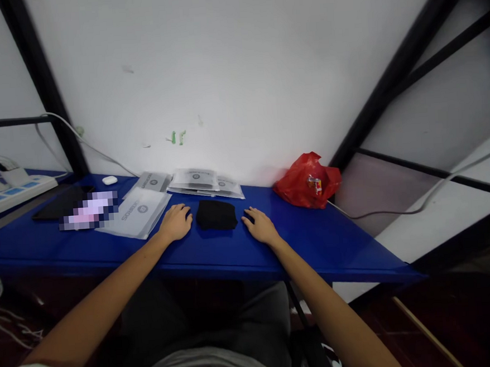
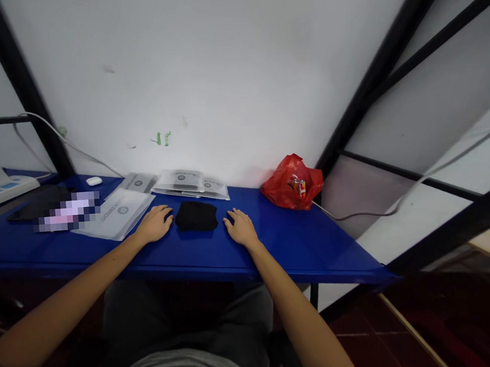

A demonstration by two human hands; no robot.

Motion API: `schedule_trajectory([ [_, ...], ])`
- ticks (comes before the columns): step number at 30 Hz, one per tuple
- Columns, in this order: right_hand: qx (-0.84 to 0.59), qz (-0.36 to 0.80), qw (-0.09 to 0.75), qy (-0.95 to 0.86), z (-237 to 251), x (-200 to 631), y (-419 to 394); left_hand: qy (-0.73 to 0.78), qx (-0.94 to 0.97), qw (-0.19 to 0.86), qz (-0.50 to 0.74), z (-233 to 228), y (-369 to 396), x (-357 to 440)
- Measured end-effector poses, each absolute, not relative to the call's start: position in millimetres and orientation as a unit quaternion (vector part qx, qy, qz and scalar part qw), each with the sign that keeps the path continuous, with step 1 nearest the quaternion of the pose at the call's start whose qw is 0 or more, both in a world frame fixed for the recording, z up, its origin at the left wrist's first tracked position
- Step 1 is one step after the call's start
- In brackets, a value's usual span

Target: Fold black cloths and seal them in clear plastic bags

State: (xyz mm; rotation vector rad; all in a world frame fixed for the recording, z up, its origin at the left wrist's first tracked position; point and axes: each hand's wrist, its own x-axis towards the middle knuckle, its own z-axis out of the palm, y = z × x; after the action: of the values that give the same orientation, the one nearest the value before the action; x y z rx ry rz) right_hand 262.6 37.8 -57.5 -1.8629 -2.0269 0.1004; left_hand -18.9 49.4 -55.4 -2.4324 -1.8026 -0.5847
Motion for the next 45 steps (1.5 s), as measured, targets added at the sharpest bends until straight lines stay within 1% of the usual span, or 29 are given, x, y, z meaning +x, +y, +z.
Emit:
schedule_trajectory([
  [12, -0.653, 0.031, 0.229, -0.721, -63.5, 267.1, 40.7, -0.573, -0.792, 0.013, -0.21, -54.1, 47.4, -20.5],
  [16, -0.649, 0.03, 0.236, -0.723, -64.9, 267.5, 41.7, -0.552, -0.793, 0.006, -0.259, -49.6, 42.9, -21.7],
  [21, -0.649, 0.029, 0.243, -0.721, -63.9, 266.9, 40.9, -0.47, -0.823, 0.032, -0.318, -35.5, 26.9, -5.3],
  [25, -0.652, 0.032, 0.235, -0.72, -60.4, 265.3, 37.8, -0.428, -0.86, 0.05, -0.273, -27.8, 9.9, 30.5],
  [29, -0.655, 0.038, 0.233, -0.718, -58.8, 264.2, 35.8, -0.462, -0.86, 0.066, -0.204, -27.4, 2.8, 55.1],
  [34, -0.656, 0.033, 0.237, -0.716, -61.1, 264.7, 37.4, -0.514, -0.836, 0.05, -0.184, -26.9, 0.5, 47.1],
  [41, -0.651, 0.028, 0.247, -0.718, -64.6, 266.0, 40.7, -0.508, -0.84, 0.048, -0.185, -22.2, 1.1, 28.8],
  [45, -0.651, 0.033, 0.25, -0.716, -65.2, 266.2, 40.9, -0.517, -0.841, 0.061, -0.15, -21.3, 1.7, 35.0],
])
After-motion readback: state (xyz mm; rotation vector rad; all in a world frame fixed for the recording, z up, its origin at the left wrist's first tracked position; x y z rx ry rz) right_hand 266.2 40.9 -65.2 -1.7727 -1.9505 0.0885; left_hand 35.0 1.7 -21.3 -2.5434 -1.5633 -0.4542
